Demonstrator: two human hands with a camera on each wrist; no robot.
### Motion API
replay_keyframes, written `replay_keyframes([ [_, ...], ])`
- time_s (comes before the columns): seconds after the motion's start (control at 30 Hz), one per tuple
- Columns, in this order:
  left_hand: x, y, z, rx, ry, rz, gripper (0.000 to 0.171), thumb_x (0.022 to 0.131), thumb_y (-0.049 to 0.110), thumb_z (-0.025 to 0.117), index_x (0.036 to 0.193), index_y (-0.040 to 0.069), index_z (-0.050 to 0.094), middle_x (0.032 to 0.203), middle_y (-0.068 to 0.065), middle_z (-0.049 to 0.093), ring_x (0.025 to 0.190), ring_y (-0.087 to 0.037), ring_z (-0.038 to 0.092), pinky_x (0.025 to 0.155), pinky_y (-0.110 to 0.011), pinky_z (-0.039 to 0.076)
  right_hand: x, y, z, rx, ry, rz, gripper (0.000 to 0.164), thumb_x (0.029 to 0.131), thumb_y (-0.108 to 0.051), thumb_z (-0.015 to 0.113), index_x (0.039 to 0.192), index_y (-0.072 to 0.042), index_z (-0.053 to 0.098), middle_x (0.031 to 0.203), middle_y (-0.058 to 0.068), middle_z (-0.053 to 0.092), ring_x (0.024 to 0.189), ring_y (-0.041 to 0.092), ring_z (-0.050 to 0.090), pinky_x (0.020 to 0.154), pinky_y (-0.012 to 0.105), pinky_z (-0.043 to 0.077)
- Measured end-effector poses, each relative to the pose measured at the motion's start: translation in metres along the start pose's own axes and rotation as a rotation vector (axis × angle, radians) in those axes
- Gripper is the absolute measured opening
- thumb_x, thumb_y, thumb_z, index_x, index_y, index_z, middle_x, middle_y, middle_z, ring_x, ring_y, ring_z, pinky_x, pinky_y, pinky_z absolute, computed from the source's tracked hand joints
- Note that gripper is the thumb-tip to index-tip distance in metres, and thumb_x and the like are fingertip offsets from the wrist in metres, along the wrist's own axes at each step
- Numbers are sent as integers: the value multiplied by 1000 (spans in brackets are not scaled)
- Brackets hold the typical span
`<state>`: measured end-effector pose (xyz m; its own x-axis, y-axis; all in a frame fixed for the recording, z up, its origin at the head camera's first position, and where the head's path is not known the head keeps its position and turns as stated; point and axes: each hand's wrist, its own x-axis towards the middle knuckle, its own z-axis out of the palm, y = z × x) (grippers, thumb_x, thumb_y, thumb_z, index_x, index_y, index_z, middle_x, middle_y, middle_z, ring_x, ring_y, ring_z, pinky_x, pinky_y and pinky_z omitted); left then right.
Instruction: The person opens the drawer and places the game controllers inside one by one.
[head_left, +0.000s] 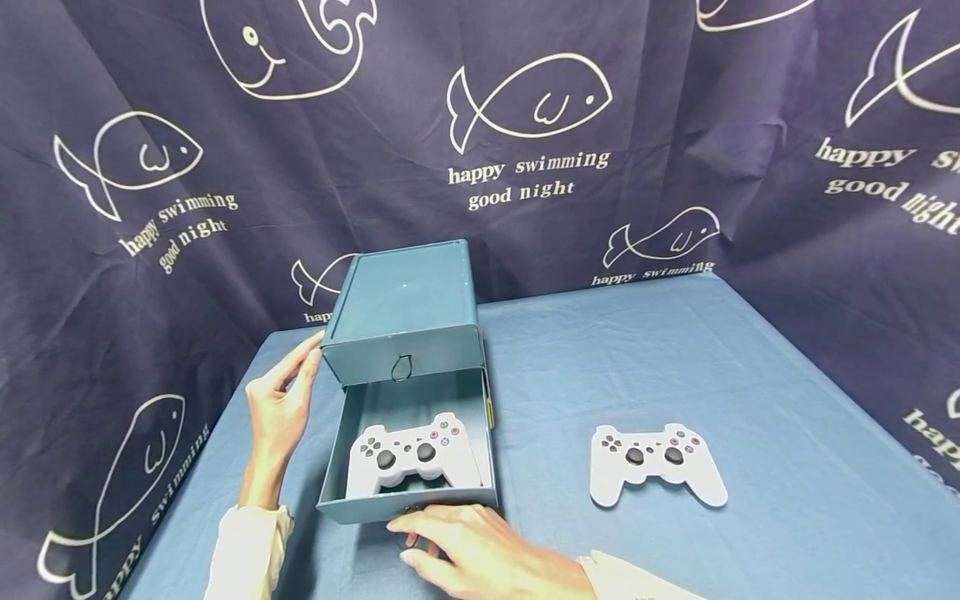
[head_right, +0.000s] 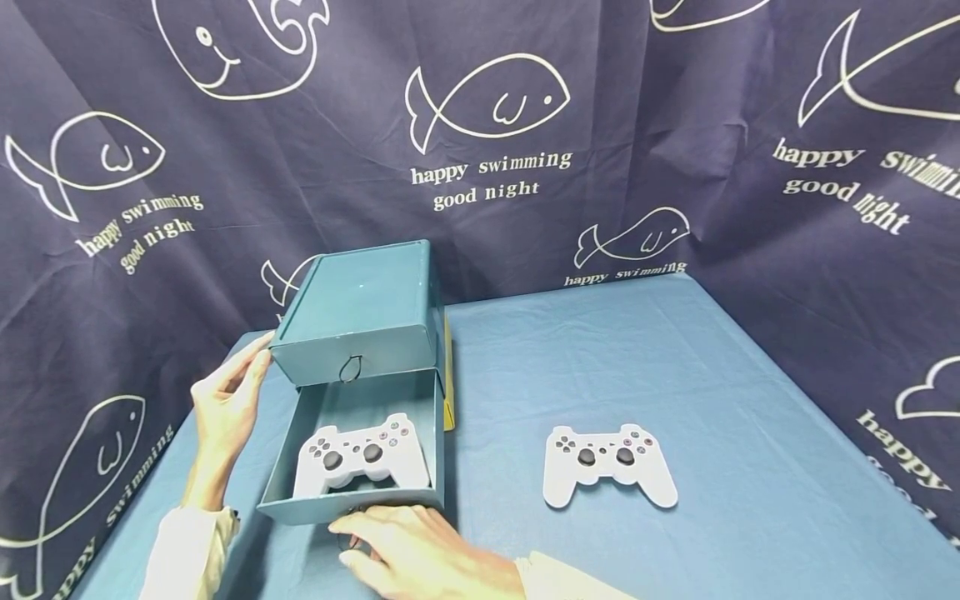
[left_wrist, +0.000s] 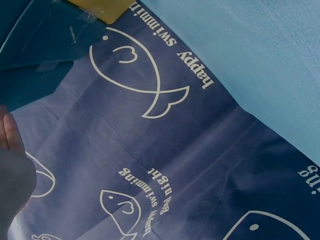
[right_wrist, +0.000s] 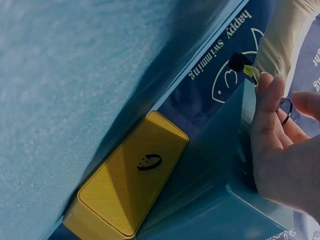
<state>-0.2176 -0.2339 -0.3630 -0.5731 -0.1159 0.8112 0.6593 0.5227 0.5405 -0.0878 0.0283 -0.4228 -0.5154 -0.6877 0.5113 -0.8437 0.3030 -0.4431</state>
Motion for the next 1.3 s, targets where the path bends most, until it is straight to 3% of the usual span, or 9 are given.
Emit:
replay_keyframes([
  [0.13, 0, -2, -1, -1, 1, -9, 30, 93, -12, 68, 121, -4, 75, 106, -26, 73, 98, 10, 65, 79, -13, 44, 1, 0, 1, -9, 36, -5, 24, 104, -18, 64, 126, -11, 70, 103, -5, 71, 84, 1, 62, 81, 8, 43],
  [0.37, 1, 6, 1, -9, 1, 0, 28, 93, -13, 67, 120, -7, 74, 105, -28, 72, 98, 10, 65, 82, -12, 45, 3, 0, 0, 18, 21, 44, 22, 106, -20, 61, 124, -13, 71, 102, -8, 70, 86, -2, 60, 84, 8, 42],
  [0.63, 1, 1, 1, -3, -1, -13, 27, 95, -9, 68, 121, -5, 74, 106, -26, 73, 98, 9, 65, 81, -13, 45, 4, 0, -2, 53, -3, 89, 23, 108, -21, 57, 126, -15, 71, 111, -12, 70, 94, -5, 61, 88, 10, 43],
  [0.8, 2, 4, 1, -7, -1, -10, 27, 94, -11, 68, 120, -6, 74, 105, -27, 73, 97, 10, 65, 81, -13, 45, 4, 3, -1, 58, 52, 62, 22, 106, -20, 61, 125, -15, 70, 103, -10, 73, 89, -12, 60, 80, 7, 43],
  [1.1, 2, 18, 0, -35, 1, -8, 23, 100, 5, 68, 120, -4, 75, 105, -27, 72, 95, 0, 70, 80, -13, 46, 6, 9, -2, 55, 100, 14, 21, 103, -18, 65, 123, -16, 69, 97, -10, 73, 84, -13, 60, 74, 6, 43],
  [1.3, -1, 2, -1, -22, -3, -14, 24, 99, 0, 68, 122, -2, 75, 107, -23, 74, 96, 5, 67, 80, -14, 46, 7, 10, -3, 68, 104, 3, 20, 103, -17, 65, 122, -15, 69, 96, -10, 73, 84, -13, 60, 73, 7, 45],
])
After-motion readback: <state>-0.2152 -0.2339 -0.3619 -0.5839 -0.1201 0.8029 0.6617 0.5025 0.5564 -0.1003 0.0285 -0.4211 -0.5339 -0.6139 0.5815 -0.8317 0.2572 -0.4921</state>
